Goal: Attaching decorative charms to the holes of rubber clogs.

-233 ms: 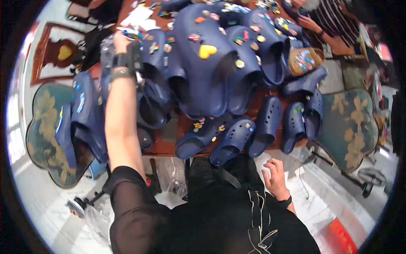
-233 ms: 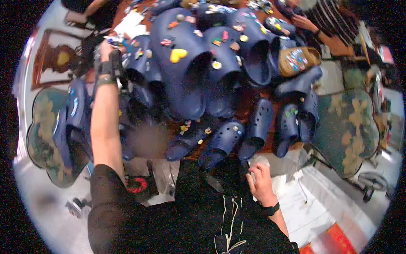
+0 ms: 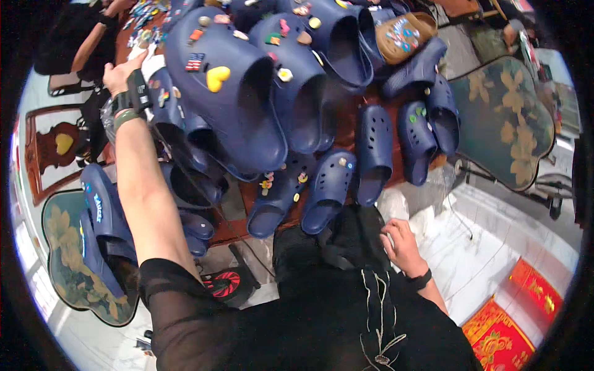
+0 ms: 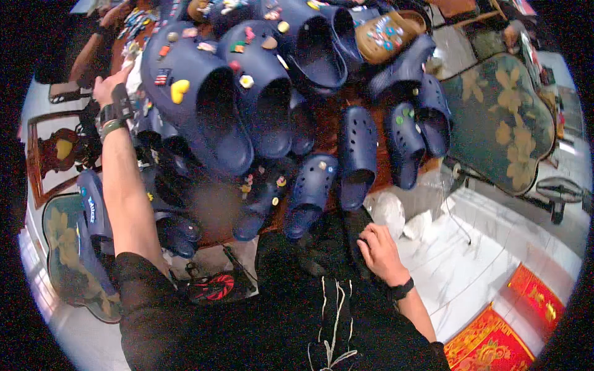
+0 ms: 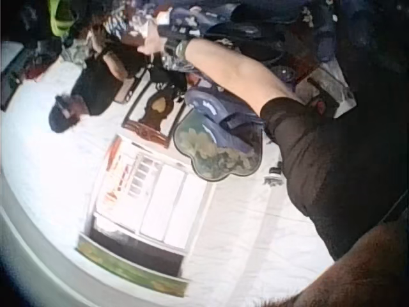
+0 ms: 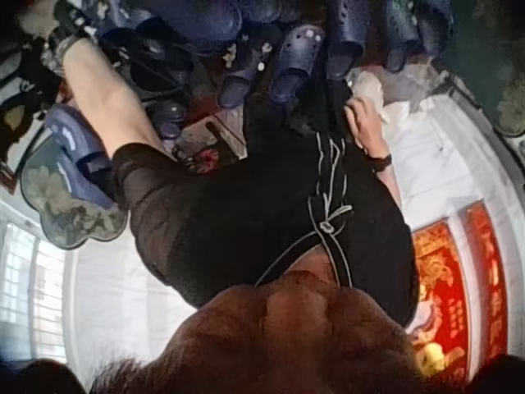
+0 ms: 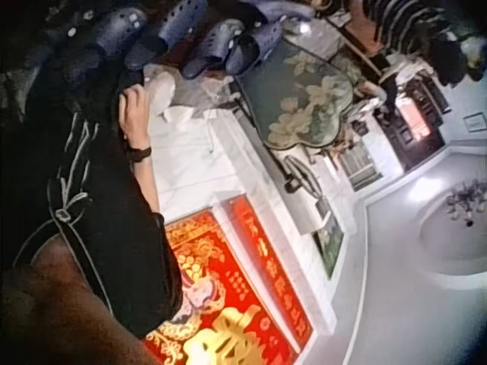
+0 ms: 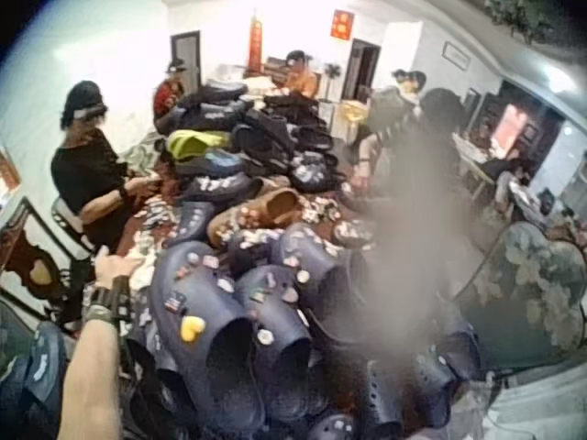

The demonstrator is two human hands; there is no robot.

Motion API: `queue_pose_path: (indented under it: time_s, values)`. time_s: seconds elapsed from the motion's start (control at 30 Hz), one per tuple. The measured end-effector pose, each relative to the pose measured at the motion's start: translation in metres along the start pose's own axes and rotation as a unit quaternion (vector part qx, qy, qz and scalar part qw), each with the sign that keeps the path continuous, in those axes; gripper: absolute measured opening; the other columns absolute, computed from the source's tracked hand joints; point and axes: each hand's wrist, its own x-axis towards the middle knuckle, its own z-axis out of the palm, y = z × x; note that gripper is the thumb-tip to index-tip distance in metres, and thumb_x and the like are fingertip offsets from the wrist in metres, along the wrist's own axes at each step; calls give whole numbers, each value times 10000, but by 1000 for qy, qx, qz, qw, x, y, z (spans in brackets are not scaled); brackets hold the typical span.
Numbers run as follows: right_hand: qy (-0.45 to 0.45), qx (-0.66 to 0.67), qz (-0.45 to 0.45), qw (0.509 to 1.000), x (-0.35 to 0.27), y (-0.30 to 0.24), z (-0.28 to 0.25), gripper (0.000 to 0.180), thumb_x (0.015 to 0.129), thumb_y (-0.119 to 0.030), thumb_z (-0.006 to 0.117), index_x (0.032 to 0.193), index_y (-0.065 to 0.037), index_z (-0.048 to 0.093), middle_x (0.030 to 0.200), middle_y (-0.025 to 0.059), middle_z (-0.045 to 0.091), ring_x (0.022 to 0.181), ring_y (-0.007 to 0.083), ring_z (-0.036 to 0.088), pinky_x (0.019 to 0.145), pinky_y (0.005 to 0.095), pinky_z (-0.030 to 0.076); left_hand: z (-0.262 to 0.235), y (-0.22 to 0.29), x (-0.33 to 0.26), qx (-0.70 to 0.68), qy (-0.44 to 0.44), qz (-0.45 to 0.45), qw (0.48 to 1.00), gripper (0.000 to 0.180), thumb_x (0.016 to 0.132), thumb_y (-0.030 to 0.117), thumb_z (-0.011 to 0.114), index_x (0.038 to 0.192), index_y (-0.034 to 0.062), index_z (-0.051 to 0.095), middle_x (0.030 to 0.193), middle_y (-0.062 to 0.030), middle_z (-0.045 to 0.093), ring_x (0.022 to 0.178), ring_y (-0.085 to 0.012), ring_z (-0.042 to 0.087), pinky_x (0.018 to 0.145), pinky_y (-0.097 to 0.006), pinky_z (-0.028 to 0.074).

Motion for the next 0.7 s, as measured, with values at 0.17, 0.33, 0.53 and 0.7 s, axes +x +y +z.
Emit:
queue_pose_path:
  time_s: [0.17,0.33,0.53,0.7]
  values:
    - [-10,30,-129,991,48,3,28,166,846,-41,603,1002,-6,562,1069,170,562,1005,350,550,853,402,466,-33,59,-54,32,9,127,991,635,992,388,325,1472,19,131,1505,-256,205,1398,-433,214,1103,-600,263]
    - [-2,-68,-297,952,154,3,61,314,769,7,554,1082,-9,559,1122,144,582,1094,333,534,929,401,443,-29,40,-188,168,-212,-6,963,229,964,185,452,860,22,575,827,-74,597,755,-159,561,699,-275,438]
    - [-41,-337,-458,822,254,-1,110,440,803,-120,506,1222,-4,577,1311,97,546,1258,233,452,1077,391,327,-73,-105,-357,734,-441,13,517,316,917,306,531,963,13,643,828,-172,640,774,-298,639,706,-383,497]
    - [-100,-355,-441,818,266,1,104,436,774,-97,529,1179,56,579,1329,159,523,1281,257,442,1042,349,397,-87,-235,-405,784,-132,127,593,509,783,461,695,830,-42,627,856,-226,633,844,-383,607,729,-457,481]
